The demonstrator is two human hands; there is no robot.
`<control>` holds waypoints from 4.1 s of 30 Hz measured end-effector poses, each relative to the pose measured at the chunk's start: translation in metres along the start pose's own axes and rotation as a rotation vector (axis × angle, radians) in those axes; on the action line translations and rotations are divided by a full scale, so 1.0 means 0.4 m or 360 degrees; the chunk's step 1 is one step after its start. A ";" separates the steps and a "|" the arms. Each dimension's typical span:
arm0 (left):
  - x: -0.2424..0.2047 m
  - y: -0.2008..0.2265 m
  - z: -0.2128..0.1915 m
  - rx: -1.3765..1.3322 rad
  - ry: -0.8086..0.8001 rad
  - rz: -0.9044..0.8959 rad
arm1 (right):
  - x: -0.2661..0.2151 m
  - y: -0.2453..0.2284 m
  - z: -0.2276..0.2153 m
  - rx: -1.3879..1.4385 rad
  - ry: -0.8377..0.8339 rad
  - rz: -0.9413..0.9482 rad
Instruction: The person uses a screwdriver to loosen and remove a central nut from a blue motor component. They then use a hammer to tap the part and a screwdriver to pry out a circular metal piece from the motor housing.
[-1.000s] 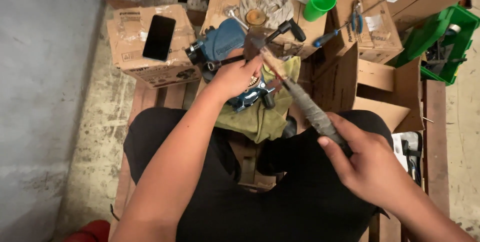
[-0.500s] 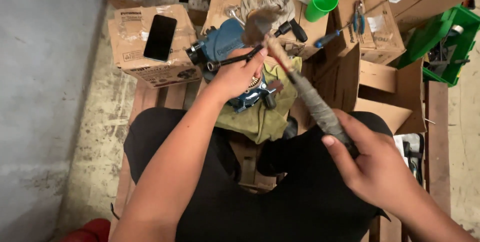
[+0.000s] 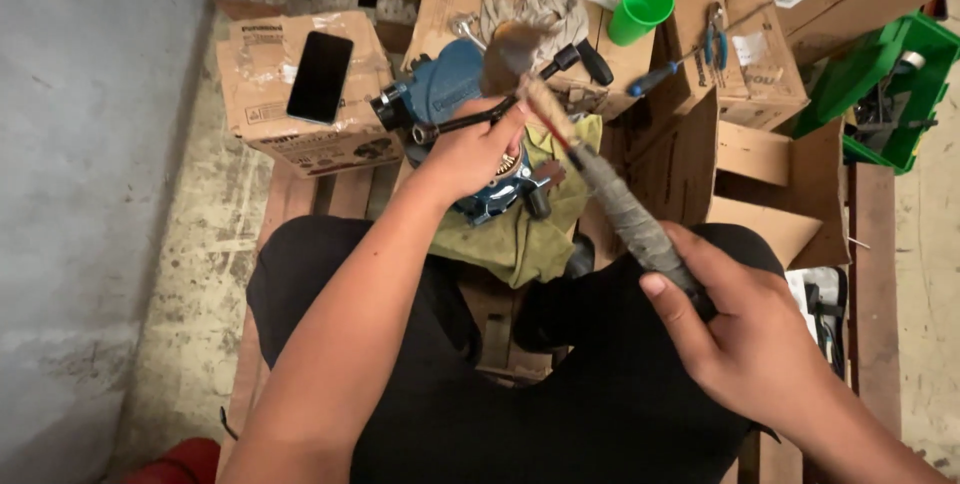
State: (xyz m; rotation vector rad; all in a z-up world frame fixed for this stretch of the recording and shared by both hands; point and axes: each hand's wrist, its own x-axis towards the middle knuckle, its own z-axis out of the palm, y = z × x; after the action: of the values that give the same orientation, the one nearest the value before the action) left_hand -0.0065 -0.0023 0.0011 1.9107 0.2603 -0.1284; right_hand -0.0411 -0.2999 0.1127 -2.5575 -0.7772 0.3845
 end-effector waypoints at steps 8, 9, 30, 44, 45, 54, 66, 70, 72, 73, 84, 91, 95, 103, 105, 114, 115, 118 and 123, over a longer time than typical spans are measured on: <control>-0.006 0.016 -0.002 0.0104 -0.0069 -0.0283 | -0.003 0.007 0.009 -0.0004 0.0023 -0.0095; -0.001 0.008 -0.003 0.0062 -0.0031 -0.0139 | -0.004 0.005 0.009 -0.0019 0.0036 -0.0084; -0.003 -0.007 -0.003 -0.0024 -0.0043 -0.0057 | 0.007 0.021 0.025 0.0308 -0.0035 0.0062; -0.019 0.036 -0.011 0.0092 -0.0073 -0.0329 | 0.000 0.016 0.045 0.0324 0.0037 -0.0191; -0.020 0.038 -0.012 0.0113 -0.0112 -0.0410 | 0.001 0.015 0.048 0.0302 -0.0037 -0.0058; 0.001 -0.018 -0.002 -0.0034 -0.0021 -0.0001 | -0.004 0.024 0.070 0.0403 -0.0035 -0.0017; -0.006 0.014 -0.016 0.0060 -0.0105 -0.0287 | 0.001 0.013 0.080 0.0483 -0.0023 0.0045; 0.009 -0.030 -0.002 -0.0045 -0.0014 0.0151 | -0.014 0.015 0.091 0.0456 0.0069 -0.0035; -0.008 -0.011 -0.008 -0.0035 -0.0037 -0.0014 | -0.009 0.025 0.098 0.0445 0.0036 -0.0034; -0.011 0.000 -0.009 -0.0025 -0.0069 -0.0173 | -0.006 0.031 0.101 0.0430 0.0010 -0.0025; 0.003 -0.026 -0.001 -0.0069 -0.0004 0.0085 | -0.018 0.008 0.089 0.1091 0.0065 0.0018; -0.007 -0.047 0.007 -0.0503 0.0466 0.0465 | 0.074 -0.008 0.078 0.1368 0.0526 -0.0227; -0.082 0.033 -0.073 -0.0190 0.0721 0.0364 | 0.141 0.036 0.127 0.1507 0.0574 -0.0155; -0.086 0.014 -0.043 0.0886 0.0301 0.0034 | 0.187 0.118 0.201 0.1654 0.0777 -0.0222; -0.078 0.013 -0.048 0.0866 0.0306 0.0043 | 0.187 0.126 0.187 0.1652 0.0815 -0.0196; -0.048 -0.008 -0.023 0.1006 0.0201 -0.0030 | 0.188 0.153 0.175 0.1724 0.0884 -0.0162; -0.048 -0.014 -0.018 0.1023 0.0176 -0.0070 | 0.187 0.157 0.178 0.1719 0.0859 -0.0177; -0.055 0.017 -0.015 0.1074 0.0123 -0.0069 | 0.179 0.137 0.175 0.1729 0.0865 -0.0202; -0.039 -0.012 0.002 0.1086 0.0090 -0.0159 | 0.182 0.191 0.209 0.1673 0.0814 -0.0207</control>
State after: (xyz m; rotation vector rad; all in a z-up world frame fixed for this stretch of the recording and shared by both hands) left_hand -0.0226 -0.0032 -0.0003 2.5809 0.3839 -0.2539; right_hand 0.0207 -0.2874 -0.0064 -1.4977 -0.3737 0.0410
